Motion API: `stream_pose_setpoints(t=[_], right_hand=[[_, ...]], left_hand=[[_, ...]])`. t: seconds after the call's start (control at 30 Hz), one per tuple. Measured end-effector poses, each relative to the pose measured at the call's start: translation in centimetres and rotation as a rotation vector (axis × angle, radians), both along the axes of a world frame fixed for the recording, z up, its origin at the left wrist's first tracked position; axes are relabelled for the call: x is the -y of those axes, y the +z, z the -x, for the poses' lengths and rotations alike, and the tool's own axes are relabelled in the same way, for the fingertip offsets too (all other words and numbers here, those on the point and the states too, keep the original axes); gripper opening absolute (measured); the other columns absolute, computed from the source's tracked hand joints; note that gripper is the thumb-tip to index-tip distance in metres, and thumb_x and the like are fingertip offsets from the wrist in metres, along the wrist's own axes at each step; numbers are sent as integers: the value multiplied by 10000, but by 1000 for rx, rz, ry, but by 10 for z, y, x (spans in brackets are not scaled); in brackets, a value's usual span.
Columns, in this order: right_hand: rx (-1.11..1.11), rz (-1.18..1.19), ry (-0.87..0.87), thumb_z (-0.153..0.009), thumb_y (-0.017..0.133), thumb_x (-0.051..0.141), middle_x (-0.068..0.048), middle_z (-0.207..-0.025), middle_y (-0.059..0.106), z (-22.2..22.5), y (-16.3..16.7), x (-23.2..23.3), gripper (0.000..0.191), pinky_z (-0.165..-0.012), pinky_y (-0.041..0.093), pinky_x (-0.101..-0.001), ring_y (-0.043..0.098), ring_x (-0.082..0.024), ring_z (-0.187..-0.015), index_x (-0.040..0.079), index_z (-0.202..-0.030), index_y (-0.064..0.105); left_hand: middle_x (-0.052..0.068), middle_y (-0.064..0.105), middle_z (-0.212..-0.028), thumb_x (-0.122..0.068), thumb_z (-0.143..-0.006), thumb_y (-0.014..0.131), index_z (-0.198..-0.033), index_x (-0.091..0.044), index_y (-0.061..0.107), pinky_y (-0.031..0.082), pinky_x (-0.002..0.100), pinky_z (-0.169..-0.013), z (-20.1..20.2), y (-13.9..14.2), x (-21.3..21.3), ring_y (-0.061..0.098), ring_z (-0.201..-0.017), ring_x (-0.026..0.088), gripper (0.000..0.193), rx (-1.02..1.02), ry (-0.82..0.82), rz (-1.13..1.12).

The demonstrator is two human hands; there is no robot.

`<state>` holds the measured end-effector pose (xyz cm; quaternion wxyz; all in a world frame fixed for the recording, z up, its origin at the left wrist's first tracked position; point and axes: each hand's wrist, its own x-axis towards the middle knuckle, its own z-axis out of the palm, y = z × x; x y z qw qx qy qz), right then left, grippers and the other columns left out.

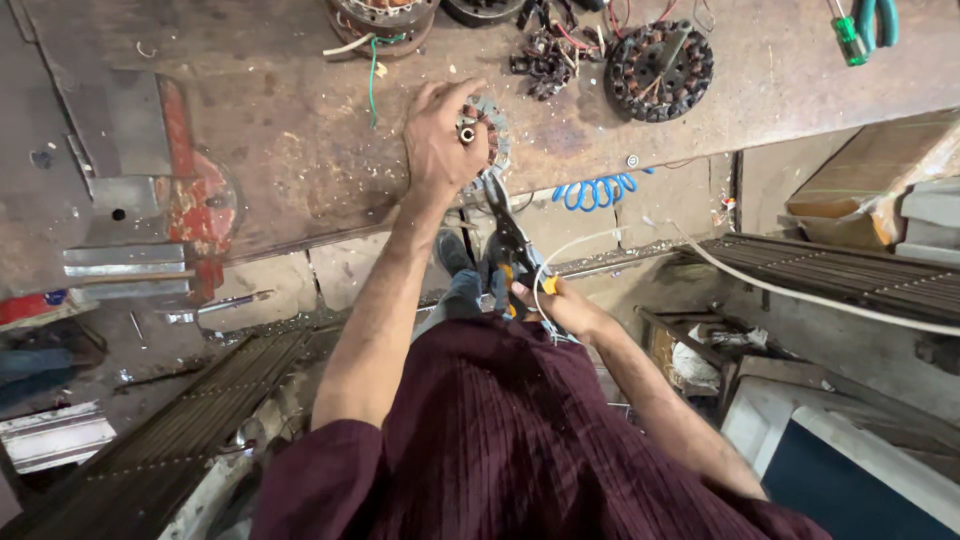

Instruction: The person uses pliers and wire cutters to strip and cut wires on a circular electrical component, likely a motor stator. They repeatedly adjust the component and trim wires while working at a cluttered workbench with other motor parts and tools nearby.

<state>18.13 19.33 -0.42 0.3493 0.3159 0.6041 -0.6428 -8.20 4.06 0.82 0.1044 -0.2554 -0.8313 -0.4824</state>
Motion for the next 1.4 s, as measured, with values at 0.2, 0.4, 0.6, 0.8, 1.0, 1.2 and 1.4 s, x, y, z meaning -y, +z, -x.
stream_pose_setpoints(t=[0.2, 0.4, 0.6, 0.8, 1.0, 1.2, 1.4], right_hand=[[66, 229, -63, -974, 635, 390, -114, -1062, 755, 9, 5, 10, 486, -790, 609, -367, 745, -242, -960, -12, -1247, 627], [125, 276, -45, -961, 619, 376, -141, -1129, 767, 15, 27, 2, 487, -866, 622, -376, 747, -254, -1029, 0, -1270, 621], [138, 196, -32, -968, 656, 371, -146, -1128, 738, 10, 17, -5, 503, -862, 600, -406, 707, -257, -1008, -31, -1266, 614], [71, 62, -86, -961, 645, 423, -120, -1078, 779, 10, -9, 12, 524, -893, 577, -346, 738, -222, -996, 13, -1281, 576], [82, 128, -22, -928, 662, 402, -98, -1037, 783, 18, -7, -6, 504, -825, 576, -348, 744, -211, -915, 27, -1261, 614], [-30, 245, 12, -998, 605, 485, -59, -901, 710, 32, -12, -6, 471, -716, 564, -343, 666, -194, -813, 31, -1110, 659], [26, 240, 0, -929, 595, 319, -75, -987, 757, 31, 4, 1, 201, -733, 546, -353, 702, -193, -865, 126, -978, 613]], left_hand=[[71, 723, -951, -170, -727, 675, -1106, -131, 773, 587, 398, -839, 20, 2, 12, 698, -911, 254, 393, 65, -233, -32], [56, 708, -939, -191, -722, 644, -1073, -145, 780, 589, 405, -819, 24, -1, 12, 700, -857, 248, 379, 73, -244, -6], [55, 706, -929, -210, -732, 651, -1077, -137, 776, 587, 411, -819, 27, 1, 12, 699, -860, 253, 374, 57, -248, -3], [37, 718, -904, -195, -736, 633, -1098, -139, 770, 583, 406, -857, 21, 6, 11, 710, -876, 227, 391, 69, -190, -46], [18, 719, -859, -192, -729, 645, -1085, -131, 758, 568, 422, -855, 28, 10, 8, 694, -879, 240, 379, 37, -235, 29], [53, 691, -875, -188, -738, 632, -1077, -157, 765, 586, 382, -771, 28, 15, 9, 686, -820, 230, 365, 132, -210, 7], [60, 695, -906, -170, -775, 634, -1084, -166, 768, 580, 395, -773, 24, 20, 4, 692, -844, 257, 338, 102, -205, 4]])
